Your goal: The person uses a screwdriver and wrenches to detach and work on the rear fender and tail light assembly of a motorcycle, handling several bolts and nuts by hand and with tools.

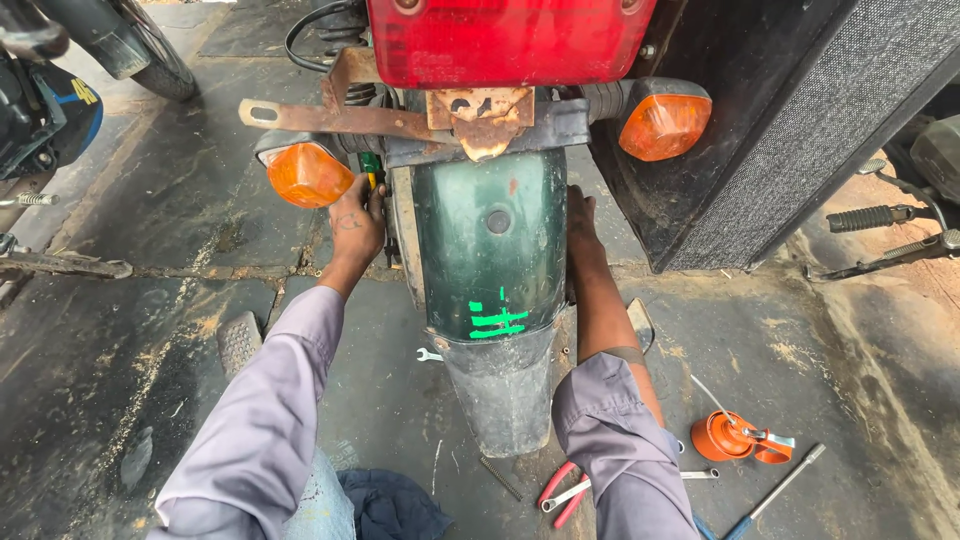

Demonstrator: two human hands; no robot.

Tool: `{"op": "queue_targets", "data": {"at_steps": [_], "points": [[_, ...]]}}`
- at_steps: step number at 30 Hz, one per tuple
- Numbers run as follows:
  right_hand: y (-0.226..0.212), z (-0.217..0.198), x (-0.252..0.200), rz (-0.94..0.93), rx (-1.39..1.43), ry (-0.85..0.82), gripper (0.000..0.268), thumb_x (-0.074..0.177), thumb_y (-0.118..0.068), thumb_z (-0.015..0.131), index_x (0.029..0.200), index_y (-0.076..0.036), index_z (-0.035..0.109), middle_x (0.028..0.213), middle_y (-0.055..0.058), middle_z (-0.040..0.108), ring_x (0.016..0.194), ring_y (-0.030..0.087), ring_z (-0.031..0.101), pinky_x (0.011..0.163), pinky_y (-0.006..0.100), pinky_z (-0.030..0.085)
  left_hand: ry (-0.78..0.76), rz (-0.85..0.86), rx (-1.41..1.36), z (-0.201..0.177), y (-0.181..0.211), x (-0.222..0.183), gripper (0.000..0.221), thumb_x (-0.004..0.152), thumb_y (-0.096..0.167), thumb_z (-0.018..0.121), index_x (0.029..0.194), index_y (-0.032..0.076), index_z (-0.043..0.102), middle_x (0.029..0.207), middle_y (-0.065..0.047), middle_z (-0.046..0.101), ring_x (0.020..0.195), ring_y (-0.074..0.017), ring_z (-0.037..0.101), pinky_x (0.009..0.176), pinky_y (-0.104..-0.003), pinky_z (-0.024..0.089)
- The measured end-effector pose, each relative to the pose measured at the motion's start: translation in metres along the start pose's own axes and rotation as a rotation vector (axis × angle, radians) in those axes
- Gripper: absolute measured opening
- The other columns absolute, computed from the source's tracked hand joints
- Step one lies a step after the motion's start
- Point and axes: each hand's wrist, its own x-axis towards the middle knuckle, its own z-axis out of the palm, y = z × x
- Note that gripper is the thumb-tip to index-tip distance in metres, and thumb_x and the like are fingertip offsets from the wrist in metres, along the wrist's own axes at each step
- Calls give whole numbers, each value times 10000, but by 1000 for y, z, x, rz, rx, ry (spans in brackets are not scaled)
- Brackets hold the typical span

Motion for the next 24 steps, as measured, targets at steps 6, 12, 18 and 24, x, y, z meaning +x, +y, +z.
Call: {"op": "queue_targets", "data": {"at_steps": [6,12,18,24], "points": [[-28,-15,16,379,-120,-82,234,964,-254,569,999,-41,660,1118,235,676,1146,406,597,942,454,460,26,37,-39,2,1,-1,209,1022,194,633,1169,47,656,992,-246,720,939,-455,691,790,-500,525],[-66,-40,19,515,-95,-161,309,987,-295,578,1093,-24,680,1215,257,679,1238,394,624,1023,418,492,30,68,-42,1,-2,-1,212,1026,186,633,1184,47,656,999,-254,716,955,-463,685,796,-498,526],[-60,-40,1,231,-35,-119,365,983,-301,585,1194,-17,674,1297,264,654,1311,399,580,1094,503,414,13,17,-51,-1,0,-2,219,1024,209,622,1178,56,657,989,-244,723,955,-460,688,796,-506,527],[-66,-45,6,271,-59,-192,409,975,-278,582,1263,2,659,1326,288,643,1314,409,569,1092,554,397,25,14,-26,0,-3,-1,231,1028,238,620,1183,70,651,977,-244,720,943,-472,682,799,-519,521]]}}
